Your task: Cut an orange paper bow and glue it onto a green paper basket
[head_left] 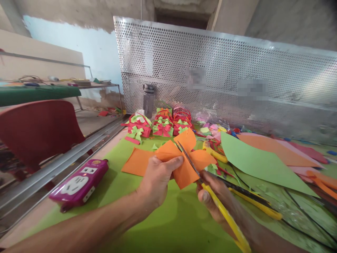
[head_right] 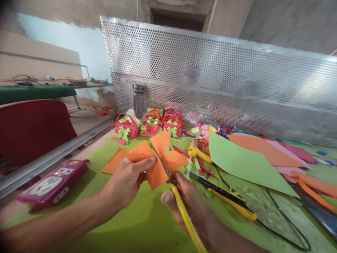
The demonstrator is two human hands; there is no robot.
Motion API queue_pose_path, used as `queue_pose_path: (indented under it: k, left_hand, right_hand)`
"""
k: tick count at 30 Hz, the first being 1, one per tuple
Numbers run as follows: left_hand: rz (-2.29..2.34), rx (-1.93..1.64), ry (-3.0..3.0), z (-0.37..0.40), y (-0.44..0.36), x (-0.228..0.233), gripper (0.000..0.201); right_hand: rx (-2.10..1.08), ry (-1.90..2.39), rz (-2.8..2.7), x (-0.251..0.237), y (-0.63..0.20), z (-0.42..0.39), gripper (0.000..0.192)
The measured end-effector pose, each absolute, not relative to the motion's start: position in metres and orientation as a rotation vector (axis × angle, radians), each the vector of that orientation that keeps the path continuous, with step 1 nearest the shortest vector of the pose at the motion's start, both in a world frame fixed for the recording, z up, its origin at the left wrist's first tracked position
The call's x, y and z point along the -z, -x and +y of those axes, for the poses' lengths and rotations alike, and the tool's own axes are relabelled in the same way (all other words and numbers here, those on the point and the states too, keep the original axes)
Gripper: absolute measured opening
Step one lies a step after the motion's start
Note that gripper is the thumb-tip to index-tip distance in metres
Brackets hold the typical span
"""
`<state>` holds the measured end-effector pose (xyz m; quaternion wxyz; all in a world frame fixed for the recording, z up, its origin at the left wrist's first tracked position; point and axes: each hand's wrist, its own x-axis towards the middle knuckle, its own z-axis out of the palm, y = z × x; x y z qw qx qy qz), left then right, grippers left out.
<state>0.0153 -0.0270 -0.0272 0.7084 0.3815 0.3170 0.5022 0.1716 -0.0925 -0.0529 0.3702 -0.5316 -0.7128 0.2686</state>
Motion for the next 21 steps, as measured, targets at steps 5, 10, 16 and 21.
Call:
queue_pose_path:
  k: [5,10,16,21]
  left_hand:
    - [0.702,-1.116,-0.839,-0.027,-0.015,0.027,0.03]
    - [0.695,-1.117,-0.849,-0.026,-0.016,0.028,0.031]
    - [0.65,-1.138,-0.851,-0.023,-0.013,0.026,0.029]
    - [0.646,-1.171,-0.86,-0.019,-0.011,0.019,0.027]
  right_hand:
    - [-0.723,1.341,-1.824,0.052,-0.171,-0.092,0.045]
    - [-0.74,1.331,-1.825,0.049,-0.171,-0.093,0.047]
    - [-0.882,1.275,-1.833,0.041,-0.174,-0.094,0.057]
    - [-0.902,1.264,-1.816,0.04,-0.177,-0.096,0.067]
